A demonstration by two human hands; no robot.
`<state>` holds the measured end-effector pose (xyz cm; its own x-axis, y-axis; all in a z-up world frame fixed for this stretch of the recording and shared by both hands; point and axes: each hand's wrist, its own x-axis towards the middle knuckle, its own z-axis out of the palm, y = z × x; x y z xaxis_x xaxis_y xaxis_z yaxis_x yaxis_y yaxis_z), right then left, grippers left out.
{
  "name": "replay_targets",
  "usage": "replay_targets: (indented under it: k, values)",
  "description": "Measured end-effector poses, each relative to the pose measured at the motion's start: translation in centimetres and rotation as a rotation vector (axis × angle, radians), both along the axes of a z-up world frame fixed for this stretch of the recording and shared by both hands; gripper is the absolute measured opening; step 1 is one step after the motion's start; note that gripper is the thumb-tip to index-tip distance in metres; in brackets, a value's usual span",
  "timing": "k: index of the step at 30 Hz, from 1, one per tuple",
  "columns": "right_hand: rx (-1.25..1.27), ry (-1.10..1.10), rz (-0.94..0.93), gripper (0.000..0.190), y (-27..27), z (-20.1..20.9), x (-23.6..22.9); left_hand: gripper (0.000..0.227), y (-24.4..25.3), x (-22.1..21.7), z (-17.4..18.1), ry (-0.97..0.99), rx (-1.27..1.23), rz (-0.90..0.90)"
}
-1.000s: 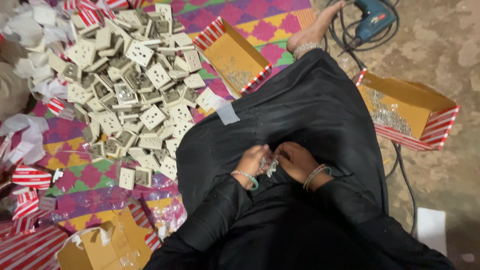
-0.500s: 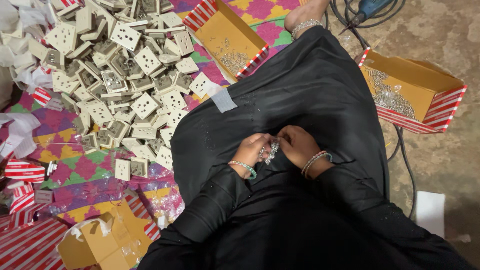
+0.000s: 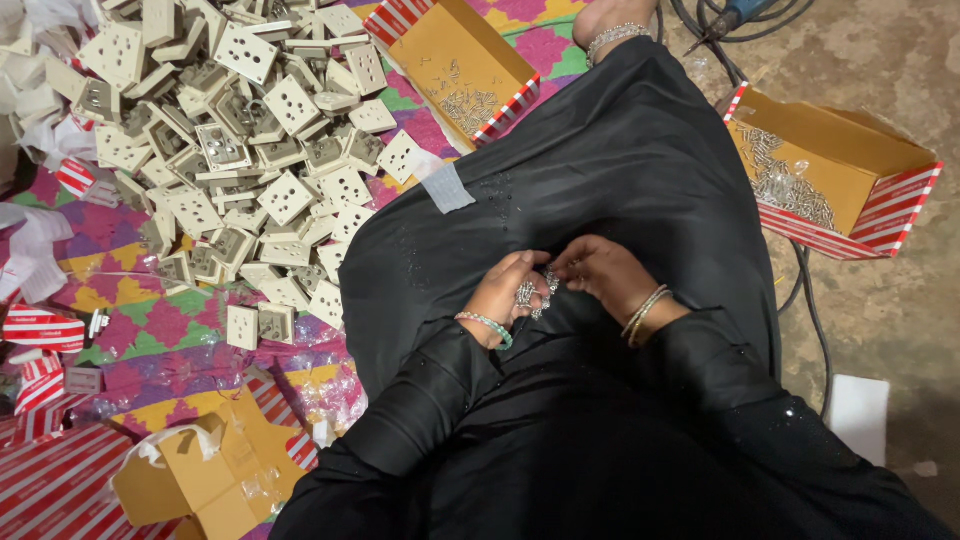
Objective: The person sits on the floor and repeatedly picks up small metal clips and white plastic electrical socket housings, then joins them by hand. The person handles the components one at a time and places the assembled units aside.
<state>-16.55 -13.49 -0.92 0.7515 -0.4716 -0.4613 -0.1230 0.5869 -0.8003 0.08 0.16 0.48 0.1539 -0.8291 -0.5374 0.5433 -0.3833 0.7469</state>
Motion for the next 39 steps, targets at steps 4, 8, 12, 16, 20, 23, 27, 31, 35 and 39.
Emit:
replay_targets:
  k: [4, 8, 12, 16, 20, 23, 27, 31, 35, 39]
  values:
    - [-0.627, 0.263, 0.241, 0.019, 1.8, 1.5, 0.9, 0.047, -0.2, -0.1, 0.1, 0.037, -0.022, -0.002]
    - [-1.019, 0.065, 0.324, 0.021, 3.0, 2.8, 1.2, 0.045, -0.2, -0.4, 0.2, 0.090, 0.052, 0.064]
    - [-1.092, 0.024, 0.425, 0.022, 3.0, 4.1, 0.9, 0.047, -0.3, -0.4, 0.3, 0.061, 0.045, 0.020]
    - [-1.147, 0.171, 0.464, 0.018, 3.1, 5.0, 1.2, 0.048, -0.3, -0.3, 0.1, 0.038, 0.037, 0.010]
    - [-1.212, 0.149, 0.455, 0.019, 2.9, 5.2, 1.4, 0.049, -0.2, -0.1, -0.1, 0.019, 0.027, -0.017]
    - [-1.225, 0.151, 0.446, 0.016, 2.9, 5.0, 1.3, 0.050, -0.2, -0.2, -0.3, 0.004, 0.001, -0.009]
    - [-1.279, 0.068, 0.396, 0.014, 3.1, 5.0, 1.5, 0.048, -0.2, -0.3, -0.3, 0.037, 0.081, -0.017]
    - [-1.258, 0.169, 0.477, 0.013, 3.1, 5.2, 1.5, 0.049, 0.0, -0.2, -0.3, 0.046, 0.091, -0.018]
    - [-1.302, 0.144, 0.484, 0.012, 3.0, 5.4, 1.6, 0.050, -0.2, 0.0, -0.5, 0.060, 0.072, -0.021]
    - [-1.282, 0.233, 0.448, 0.012, 3.2, 5.5, 1.6, 0.046, -0.3, -0.1, -0.5, 0.057, 0.101, -0.007]
